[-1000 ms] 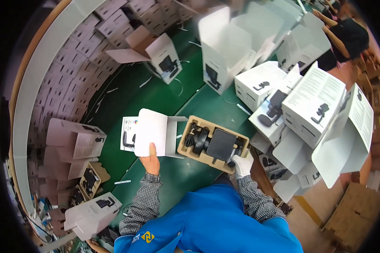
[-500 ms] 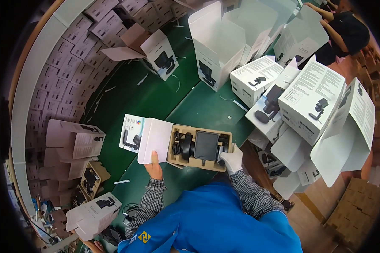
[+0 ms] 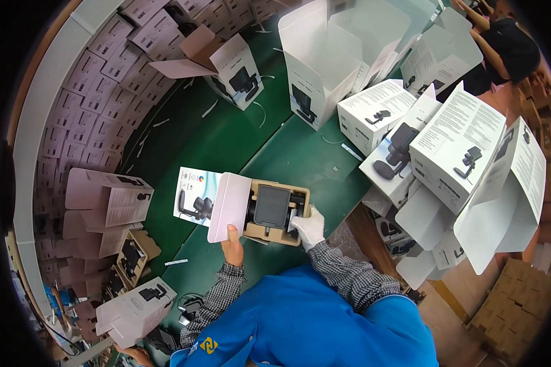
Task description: The person packages electronic devices by hand, placing them into cardboard boxes along with packaging material and paper manuals.
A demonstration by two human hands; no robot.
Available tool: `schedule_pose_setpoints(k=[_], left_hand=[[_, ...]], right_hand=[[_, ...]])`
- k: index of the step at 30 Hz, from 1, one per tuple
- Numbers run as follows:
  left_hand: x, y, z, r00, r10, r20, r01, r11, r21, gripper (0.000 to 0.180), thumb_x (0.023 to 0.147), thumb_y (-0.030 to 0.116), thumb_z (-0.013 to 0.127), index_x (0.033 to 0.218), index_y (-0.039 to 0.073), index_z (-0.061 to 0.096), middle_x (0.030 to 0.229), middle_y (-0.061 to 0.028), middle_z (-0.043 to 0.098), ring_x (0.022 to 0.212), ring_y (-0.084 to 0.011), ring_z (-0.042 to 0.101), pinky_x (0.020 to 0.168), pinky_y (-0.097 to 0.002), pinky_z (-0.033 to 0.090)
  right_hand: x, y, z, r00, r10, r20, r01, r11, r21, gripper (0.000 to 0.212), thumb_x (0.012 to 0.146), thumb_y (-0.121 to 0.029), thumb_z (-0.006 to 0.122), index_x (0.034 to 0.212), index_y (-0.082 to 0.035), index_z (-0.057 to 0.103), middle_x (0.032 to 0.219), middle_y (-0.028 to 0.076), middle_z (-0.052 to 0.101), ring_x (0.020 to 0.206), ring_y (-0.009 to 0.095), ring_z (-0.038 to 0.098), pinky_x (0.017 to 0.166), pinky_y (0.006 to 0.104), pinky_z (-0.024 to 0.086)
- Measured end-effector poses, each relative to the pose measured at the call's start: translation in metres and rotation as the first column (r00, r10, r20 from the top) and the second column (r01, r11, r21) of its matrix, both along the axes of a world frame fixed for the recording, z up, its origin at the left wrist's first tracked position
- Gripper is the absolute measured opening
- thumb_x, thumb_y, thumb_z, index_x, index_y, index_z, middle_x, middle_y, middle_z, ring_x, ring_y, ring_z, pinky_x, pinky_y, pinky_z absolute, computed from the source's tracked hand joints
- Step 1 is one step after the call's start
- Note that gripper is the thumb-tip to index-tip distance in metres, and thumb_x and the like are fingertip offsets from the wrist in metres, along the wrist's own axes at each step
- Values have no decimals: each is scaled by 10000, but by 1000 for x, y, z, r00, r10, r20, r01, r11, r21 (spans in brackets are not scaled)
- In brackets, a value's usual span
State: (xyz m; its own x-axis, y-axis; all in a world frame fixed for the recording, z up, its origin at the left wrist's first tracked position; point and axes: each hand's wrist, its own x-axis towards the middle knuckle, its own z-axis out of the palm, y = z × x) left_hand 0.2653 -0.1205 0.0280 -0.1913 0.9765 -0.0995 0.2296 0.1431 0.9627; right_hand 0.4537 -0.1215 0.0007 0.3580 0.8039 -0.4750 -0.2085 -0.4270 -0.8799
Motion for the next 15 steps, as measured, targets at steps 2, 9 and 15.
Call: schedule_pose_setpoints(k=[2, 9, 15], left_hand=[[-1, -5, -4, 1000, 27, -2, -27, 999, -39, 498, 920, 267, 427, 1274, -72, 336, 1233, -238, 440, 1090, -343, 465, 928, -354, 358], [-4, -37, -30, 988, -19, -151, 16, 1000, -20, 485, 861, 214, 508, 1229, -83, 401, 1221, -246, 460, 1064, -334, 486, 914, -357, 381], [-35, -26, -20, 993, -111, -51, 101, 980, -172, 503, 819, 204, 567, 1242, -29, 429, 1265, -240, 431, 1148, -341, 437, 979, -373, 336]], right_hand=[[-10, 2, -3, 968, -28, -249, 34, 999, 19, 378, 654, -13, 515, 1030, 13, 503, 783, 92, 575, 622, 158, 530, 569, 222, 448], [-90, 17, -39, 600, 94, -794, -94, 994, 46, 331, 771, -161, 454, 1083, -53, 435, 727, 43, 527, 433, 80, 369, 389, 161, 271], [-75, 26, -16, 787, 368, -494, -402, 915, 42, 306, 811, -214, 447, 1076, -62, 433, 732, 55, 539, 583, 129, 485, 499, 217, 348]])
